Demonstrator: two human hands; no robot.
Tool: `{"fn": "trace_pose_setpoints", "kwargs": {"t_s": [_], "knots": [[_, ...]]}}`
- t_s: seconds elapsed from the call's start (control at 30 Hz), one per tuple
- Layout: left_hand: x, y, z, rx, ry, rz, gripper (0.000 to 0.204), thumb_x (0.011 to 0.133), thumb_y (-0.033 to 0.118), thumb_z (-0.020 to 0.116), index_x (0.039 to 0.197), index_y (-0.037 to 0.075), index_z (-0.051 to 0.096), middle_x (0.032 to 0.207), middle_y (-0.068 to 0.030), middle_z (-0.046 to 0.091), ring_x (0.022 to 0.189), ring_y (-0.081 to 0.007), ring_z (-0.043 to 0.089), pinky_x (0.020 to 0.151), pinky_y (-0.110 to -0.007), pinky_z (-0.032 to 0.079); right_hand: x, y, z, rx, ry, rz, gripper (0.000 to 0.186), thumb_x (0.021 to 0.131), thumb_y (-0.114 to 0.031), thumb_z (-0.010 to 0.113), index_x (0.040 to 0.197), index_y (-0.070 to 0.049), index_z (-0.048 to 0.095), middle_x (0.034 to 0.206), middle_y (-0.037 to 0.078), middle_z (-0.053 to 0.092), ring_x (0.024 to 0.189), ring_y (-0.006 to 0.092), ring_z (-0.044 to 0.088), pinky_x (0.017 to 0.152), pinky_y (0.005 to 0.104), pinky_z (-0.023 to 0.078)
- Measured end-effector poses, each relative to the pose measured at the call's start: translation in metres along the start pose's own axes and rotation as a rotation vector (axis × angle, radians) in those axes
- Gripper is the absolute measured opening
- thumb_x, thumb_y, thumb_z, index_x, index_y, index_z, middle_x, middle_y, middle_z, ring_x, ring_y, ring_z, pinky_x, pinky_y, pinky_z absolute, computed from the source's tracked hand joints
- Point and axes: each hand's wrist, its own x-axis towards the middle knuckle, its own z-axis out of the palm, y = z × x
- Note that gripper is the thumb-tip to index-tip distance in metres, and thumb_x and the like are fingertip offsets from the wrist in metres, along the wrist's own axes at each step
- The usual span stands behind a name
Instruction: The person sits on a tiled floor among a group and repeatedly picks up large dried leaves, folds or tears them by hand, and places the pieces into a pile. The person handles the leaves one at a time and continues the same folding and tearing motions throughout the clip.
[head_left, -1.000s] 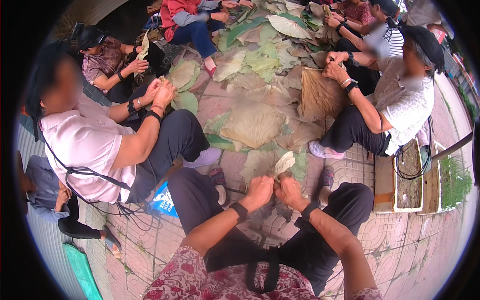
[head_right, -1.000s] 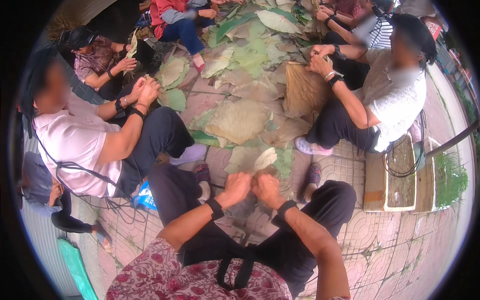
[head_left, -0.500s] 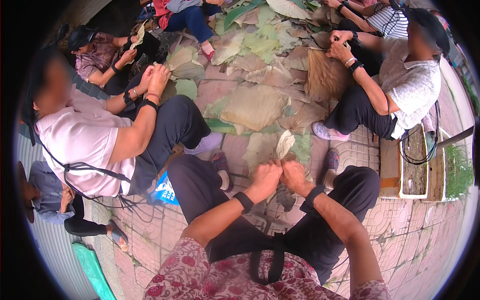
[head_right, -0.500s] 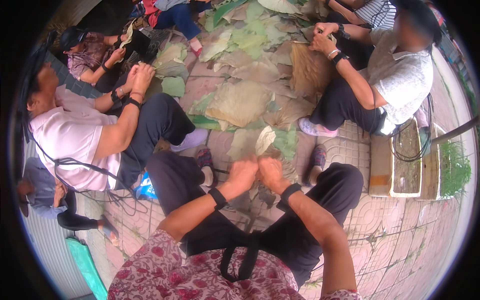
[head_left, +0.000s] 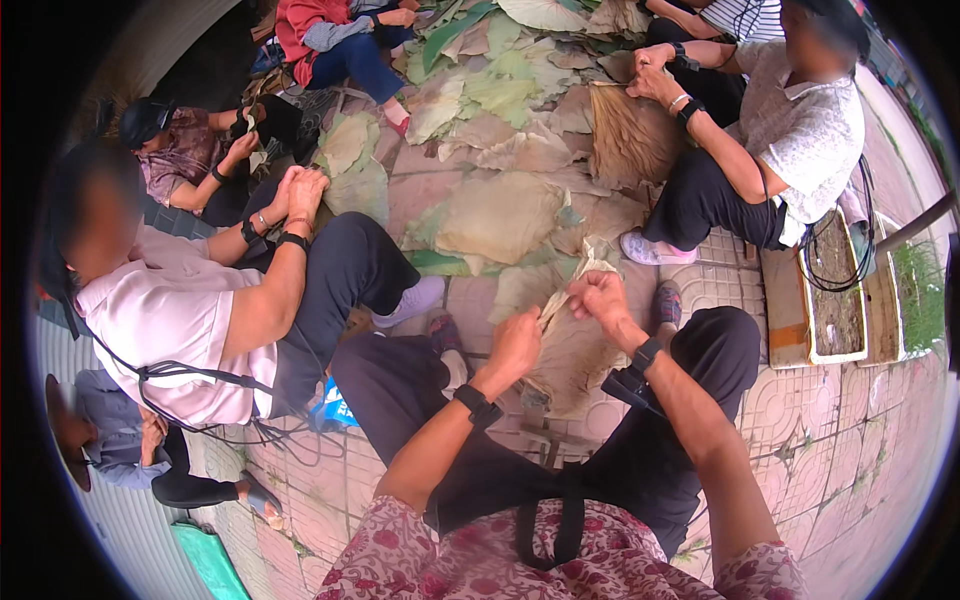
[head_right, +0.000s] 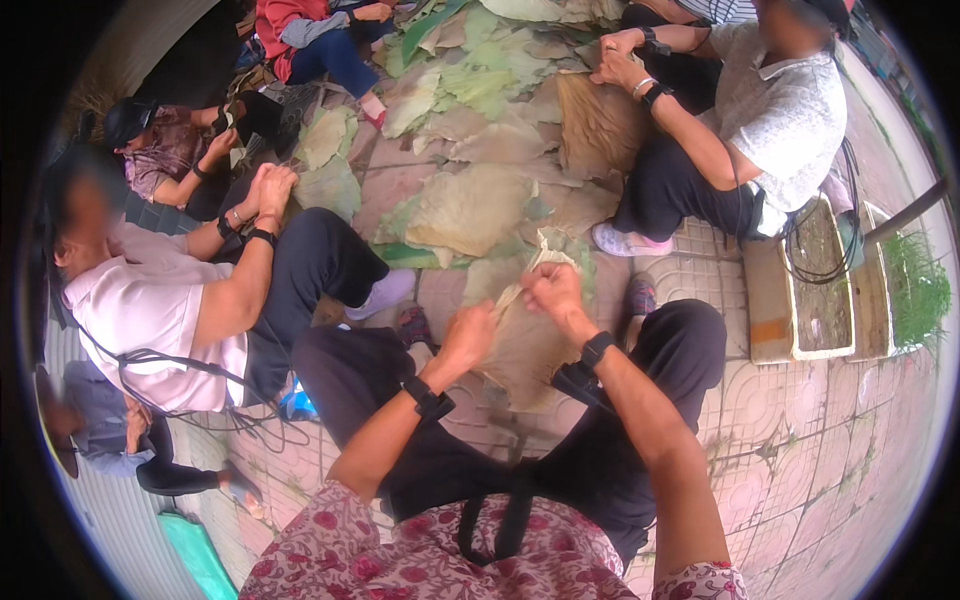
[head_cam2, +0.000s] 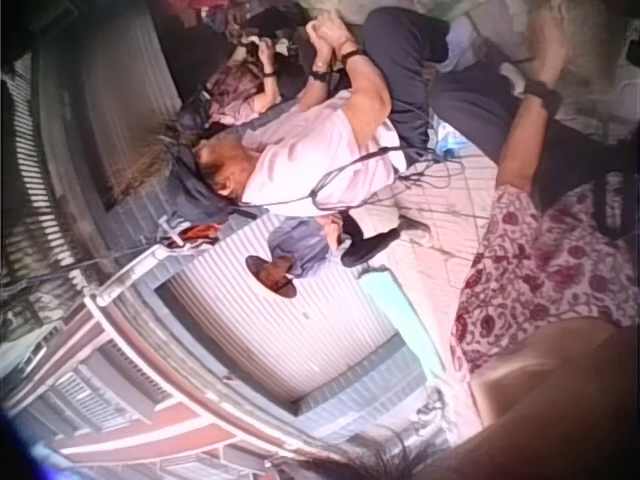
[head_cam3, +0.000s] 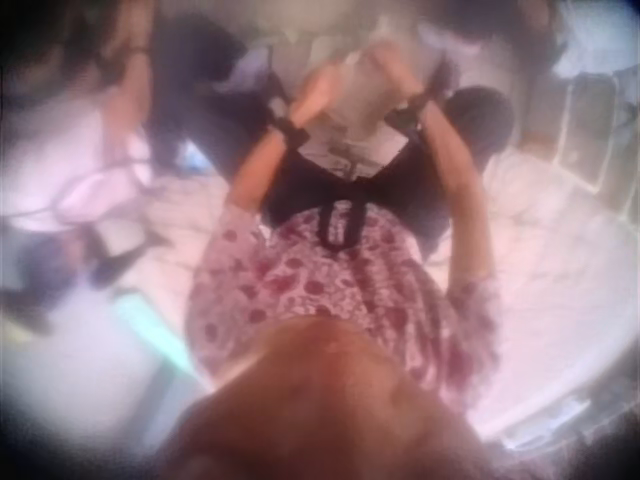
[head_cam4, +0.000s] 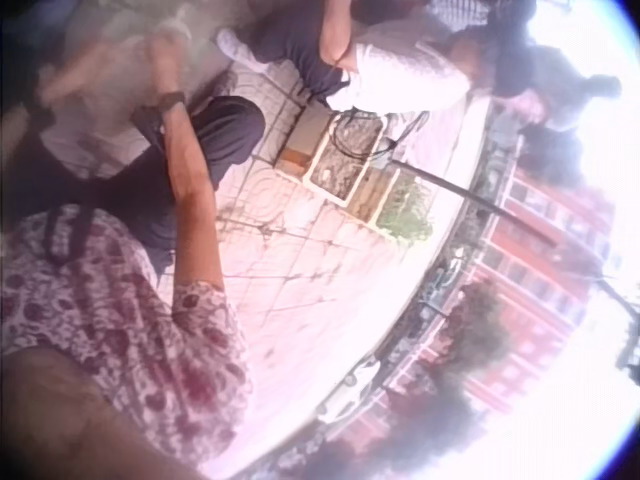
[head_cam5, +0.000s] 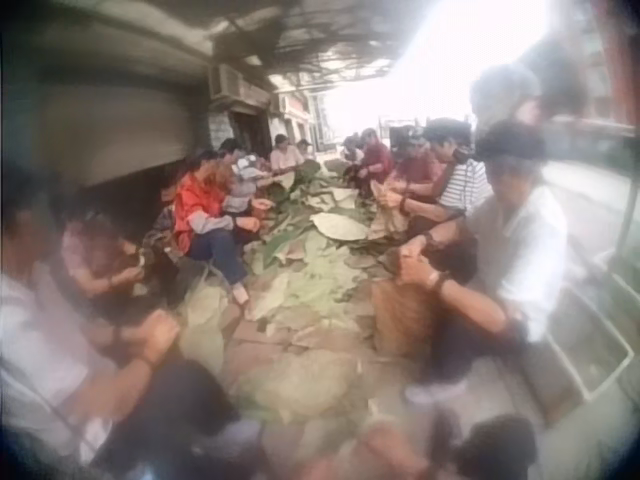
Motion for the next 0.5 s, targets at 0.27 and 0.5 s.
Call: {"fn": "trace_pose_setpoints", "kwargs": {"t_s": [0.27, 0.5], "knots": [[0.002, -0.006, -0.003, -0.056, 0.157, -0.024, 0.013, 0.088, 0.01, 0.057, 0.099, 0.002, 0.056, 0.072, -0.0245, 0.062, 0.072, -0.0463, 0.061, 0.064, -0.055, 0.047, -0.004, -0.036, 0.008, -0.188, 0.095, -0.241, 0.03, 0.086, -0.027, 0.067, 0.095, 0.002, 0.067, 0.082, 0.012, 0.07, 0.076, 0.019, 0.068, 0.068, 0.0308, 0.053], [0.0, 0.0, -0.022, -0.191, 0.014, 0.048, 0.015, 0.092, 0.009, 0.051, 0.105, 0.005, 0.055, 0.083, -0.0287, 0.059, 0.086, -0.0497, 0.056, 0.07, -0.054, 0.043, 0.007, -0.041, -0.032, -0.651, 0.109, -0.381, 0.051, 0.086, -0.037, 0.071, 0.117, 0.002, 0.065, 0.103, 0.018, 0.069, 0.098, 0.0266, 0.065, 0.087, 0.0367, 0.049]]}}
